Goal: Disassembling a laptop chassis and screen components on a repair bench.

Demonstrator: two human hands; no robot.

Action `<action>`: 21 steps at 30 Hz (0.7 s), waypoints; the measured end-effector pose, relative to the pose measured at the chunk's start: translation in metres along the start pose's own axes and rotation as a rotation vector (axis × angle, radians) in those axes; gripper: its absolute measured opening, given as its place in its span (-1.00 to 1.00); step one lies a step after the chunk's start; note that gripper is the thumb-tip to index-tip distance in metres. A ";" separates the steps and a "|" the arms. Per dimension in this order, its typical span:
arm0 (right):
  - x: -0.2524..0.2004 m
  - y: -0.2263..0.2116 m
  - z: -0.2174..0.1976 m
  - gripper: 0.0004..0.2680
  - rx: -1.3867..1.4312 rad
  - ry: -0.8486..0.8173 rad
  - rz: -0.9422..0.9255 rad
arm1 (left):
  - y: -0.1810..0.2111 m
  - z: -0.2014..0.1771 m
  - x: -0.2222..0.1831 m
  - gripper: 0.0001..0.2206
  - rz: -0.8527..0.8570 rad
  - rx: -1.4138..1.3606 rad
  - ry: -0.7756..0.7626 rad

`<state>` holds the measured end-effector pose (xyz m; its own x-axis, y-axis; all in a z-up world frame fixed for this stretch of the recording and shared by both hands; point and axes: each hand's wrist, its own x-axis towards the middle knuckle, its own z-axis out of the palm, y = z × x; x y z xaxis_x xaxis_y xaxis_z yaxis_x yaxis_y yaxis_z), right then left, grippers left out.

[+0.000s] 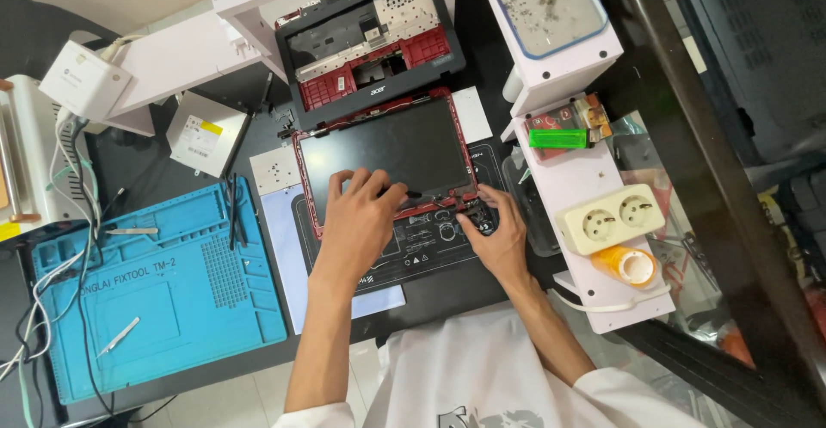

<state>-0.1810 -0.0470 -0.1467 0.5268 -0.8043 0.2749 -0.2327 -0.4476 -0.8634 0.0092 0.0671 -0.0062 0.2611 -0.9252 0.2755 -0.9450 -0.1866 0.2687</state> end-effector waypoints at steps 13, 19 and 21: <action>-0.002 0.006 0.000 -0.58 -0.004 -0.025 -0.005 | 0.009 -0.005 0.018 -0.67 0.040 0.075 -0.148; -0.002 0.004 -0.001 -0.58 -0.015 -0.032 0.002 | 0.012 -0.006 0.023 -0.67 0.075 0.104 -0.169; -0.001 0.004 -0.002 -0.59 -0.028 -0.037 0.014 | 0.014 -0.007 0.026 -0.73 0.110 0.134 -0.181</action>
<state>-0.1838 -0.0488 -0.1498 0.5529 -0.7958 0.2470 -0.2626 -0.4477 -0.8547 0.0038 0.0425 0.0115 0.1275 -0.9841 0.1235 -0.9865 -0.1129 0.1186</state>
